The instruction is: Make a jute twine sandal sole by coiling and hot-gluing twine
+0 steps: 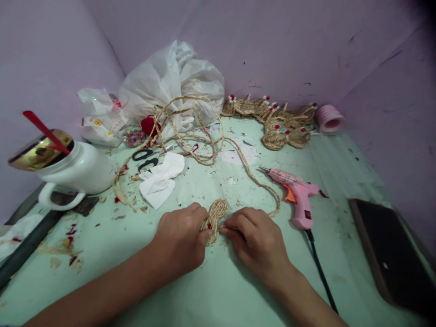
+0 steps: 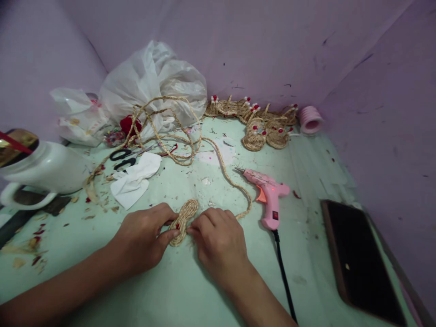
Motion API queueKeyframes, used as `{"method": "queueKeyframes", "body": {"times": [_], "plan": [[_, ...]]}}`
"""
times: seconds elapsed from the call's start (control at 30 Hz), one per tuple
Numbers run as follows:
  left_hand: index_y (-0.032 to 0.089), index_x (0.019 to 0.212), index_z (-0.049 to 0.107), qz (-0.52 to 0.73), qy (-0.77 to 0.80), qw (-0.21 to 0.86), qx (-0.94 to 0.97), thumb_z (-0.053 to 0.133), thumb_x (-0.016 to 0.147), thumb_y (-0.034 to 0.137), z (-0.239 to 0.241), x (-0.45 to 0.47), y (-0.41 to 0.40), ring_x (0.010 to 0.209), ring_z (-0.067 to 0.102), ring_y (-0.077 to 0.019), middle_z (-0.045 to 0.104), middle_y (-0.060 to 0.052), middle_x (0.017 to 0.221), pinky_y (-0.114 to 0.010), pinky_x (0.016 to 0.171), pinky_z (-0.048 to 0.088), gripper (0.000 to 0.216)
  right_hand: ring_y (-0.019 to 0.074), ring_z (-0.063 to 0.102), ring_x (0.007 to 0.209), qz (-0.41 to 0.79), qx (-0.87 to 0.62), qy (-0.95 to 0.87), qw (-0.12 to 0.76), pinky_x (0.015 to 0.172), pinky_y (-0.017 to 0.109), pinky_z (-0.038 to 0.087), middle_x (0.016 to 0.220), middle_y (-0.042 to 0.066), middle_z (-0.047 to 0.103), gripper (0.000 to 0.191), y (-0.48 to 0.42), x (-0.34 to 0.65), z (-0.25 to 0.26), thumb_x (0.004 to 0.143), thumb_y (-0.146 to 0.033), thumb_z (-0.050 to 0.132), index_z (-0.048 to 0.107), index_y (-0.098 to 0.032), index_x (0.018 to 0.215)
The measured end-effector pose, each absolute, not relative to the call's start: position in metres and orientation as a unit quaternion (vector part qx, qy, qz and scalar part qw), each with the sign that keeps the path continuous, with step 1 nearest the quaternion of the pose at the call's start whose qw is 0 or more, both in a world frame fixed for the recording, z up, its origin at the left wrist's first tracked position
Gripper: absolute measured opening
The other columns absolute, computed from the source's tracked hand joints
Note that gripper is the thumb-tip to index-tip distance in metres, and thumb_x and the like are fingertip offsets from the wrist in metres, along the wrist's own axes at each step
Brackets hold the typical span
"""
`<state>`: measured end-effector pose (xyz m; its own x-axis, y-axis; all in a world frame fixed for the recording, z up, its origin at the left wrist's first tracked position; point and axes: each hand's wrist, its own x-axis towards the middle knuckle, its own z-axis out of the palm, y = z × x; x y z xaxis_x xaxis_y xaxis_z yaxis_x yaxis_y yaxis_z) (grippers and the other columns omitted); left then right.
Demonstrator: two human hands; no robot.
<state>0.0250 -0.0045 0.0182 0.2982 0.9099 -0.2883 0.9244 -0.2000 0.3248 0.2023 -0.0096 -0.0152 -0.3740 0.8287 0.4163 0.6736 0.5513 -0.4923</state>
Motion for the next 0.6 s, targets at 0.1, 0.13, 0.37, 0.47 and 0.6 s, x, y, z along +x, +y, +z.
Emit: {"method": "queueKeyframes", "body": {"times": [0.1,0.13,0.37,0.47,0.6], "plan": [[0.021,0.083,0.053,-0.016,0.594,0.223,0.773,0.046,0.079,0.029,0.0179,0.0248,-0.005,0.077,0.061,-0.0231,0.063,-0.003,0.085,-0.033,0.062,0.038,0.011,0.017,0.054,0.065,0.131,-0.471,-0.809,0.326,0.063,0.03,0.039,0.068,0.003,0.06,0.012,-0.0094,0.2011,-0.0177,0.083,-0.018,0.058,0.063,-0.016,0.072],[0.021,0.083,0.053,-0.016,0.594,0.224,0.773,0.046,0.079,0.029,0.0179,0.0248,-0.005,0.077,0.061,-0.0234,0.063,-0.003,0.085,-0.033,0.062,0.038,0.011,0.0174,0.054,0.067,0.137,-0.473,-0.806,0.329,0.064,0.03,0.039,0.069,0.004,0.061,0.011,-0.0095,0.2006,-0.0188,0.083,-0.018,0.058,0.063,-0.016,0.074],[0.021,0.086,0.056,-0.007,0.589,0.241,0.771,0.048,0.078,0.028,0.0178,0.024,-0.0036,0.079,0.061,-0.0237,0.063,-0.004,0.085,-0.033,0.065,0.04,0.014,0.0193,0.054,0.074,0.1,-0.457,-0.818,0.335,0.066,0.031,0.041,0.079,0.007,0.064,0.014,-0.0063,0.2002,-0.0198,0.087,-0.015,0.051,0.065,-0.016,0.085],[0.021,0.088,0.057,0.005,0.568,0.259,0.781,0.048,0.079,0.027,0.0185,0.0228,-0.0023,0.079,0.06,-0.021,0.062,-0.004,0.085,-0.031,0.067,0.041,0.014,0.0192,0.052,0.066,0.051,-0.47,-0.822,0.318,0.063,0.032,0.037,0.069,0.005,0.062,0.014,-0.0055,0.2011,-0.0161,0.086,-0.02,0.055,0.065,-0.016,0.077],[0.021,0.089,0.058,0.005,0.553,0.26,0.791,0.048,0.079,0.026,0.0194,0.0217,-0.0008,0.076,0.058,-0.0192,0.06,-0.004,0.085,-0.03,0.065,0.041,0.015,0.018,0.048,0.061,0.055,-0.485,-0.815,0.312,0.058,0.031,0.033,0.062,0.004,0.058,0.017,-0.0084,0.1997,-0.0149,0.085,-0.019,0.053,0.061,-0.017,0.071]]}}
